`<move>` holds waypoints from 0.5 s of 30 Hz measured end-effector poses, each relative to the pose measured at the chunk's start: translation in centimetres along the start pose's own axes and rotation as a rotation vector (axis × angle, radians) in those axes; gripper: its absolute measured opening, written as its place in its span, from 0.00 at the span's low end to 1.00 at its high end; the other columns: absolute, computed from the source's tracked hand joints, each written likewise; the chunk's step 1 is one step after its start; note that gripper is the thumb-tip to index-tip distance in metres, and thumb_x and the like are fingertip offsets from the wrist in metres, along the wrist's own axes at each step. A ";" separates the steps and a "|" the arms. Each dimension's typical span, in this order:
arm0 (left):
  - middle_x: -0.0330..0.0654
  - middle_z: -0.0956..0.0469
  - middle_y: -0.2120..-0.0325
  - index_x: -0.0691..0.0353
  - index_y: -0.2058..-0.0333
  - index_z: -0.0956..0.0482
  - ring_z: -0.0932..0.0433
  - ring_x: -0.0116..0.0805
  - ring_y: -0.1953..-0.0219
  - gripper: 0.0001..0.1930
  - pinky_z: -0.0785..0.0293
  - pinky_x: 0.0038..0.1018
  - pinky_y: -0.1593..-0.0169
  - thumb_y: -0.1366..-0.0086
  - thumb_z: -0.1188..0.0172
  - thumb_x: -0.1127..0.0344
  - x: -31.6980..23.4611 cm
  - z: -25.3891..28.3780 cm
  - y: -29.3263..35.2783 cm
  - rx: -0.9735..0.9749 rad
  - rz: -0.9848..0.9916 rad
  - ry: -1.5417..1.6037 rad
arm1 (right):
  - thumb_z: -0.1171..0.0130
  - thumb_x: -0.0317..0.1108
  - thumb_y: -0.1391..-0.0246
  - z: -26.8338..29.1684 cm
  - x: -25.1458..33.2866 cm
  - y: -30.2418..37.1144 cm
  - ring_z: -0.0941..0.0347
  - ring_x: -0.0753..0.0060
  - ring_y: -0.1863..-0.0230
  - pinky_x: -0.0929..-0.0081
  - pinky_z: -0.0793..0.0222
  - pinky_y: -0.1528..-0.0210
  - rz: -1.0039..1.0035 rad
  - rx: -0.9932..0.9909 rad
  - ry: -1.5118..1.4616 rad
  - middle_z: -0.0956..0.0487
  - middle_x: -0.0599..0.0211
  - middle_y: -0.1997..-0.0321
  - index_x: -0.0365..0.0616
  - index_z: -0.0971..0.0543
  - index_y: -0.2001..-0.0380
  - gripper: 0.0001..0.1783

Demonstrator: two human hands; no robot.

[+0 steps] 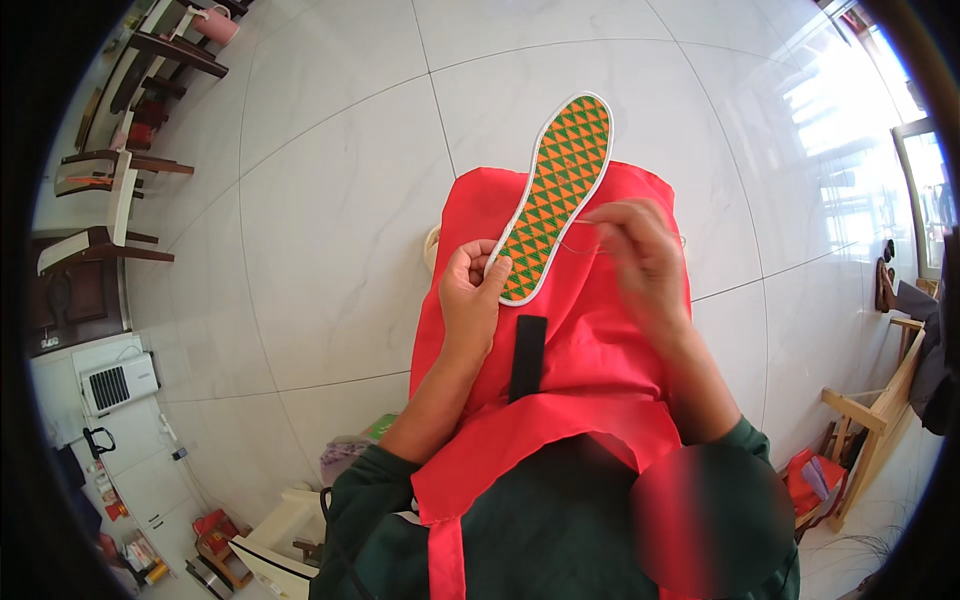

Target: The person sews a shoe insole using a needle and thread. They repeatedly insert the needle through the insole and pull the thread to secure it, working on the same insole throughout the clip.

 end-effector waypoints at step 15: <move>0.37 0.26 0.70 0.66 0.59 0.29 0.27 0.19 0.69 0.09 0.29 0.16 0.65 0.39 0.44 0.76 0.4 0.0 0.1 0.019 0.000 0.094 | 0.45 0.21 0.55 -4.8 -0.7 -0.4 0.31 0.72 0.70 0.73 0.33 0.62 -0.328 0.196 -0.216 0.28 0.66 0.74 0.38 0.35 0.59 0.18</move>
Point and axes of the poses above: each hand's wrist, its own y-axis away from the middle knuckle, its own z-axis out of the back of the hand, x = y × z, the point moved 2 cm from there along -y, towards the middle knuckle
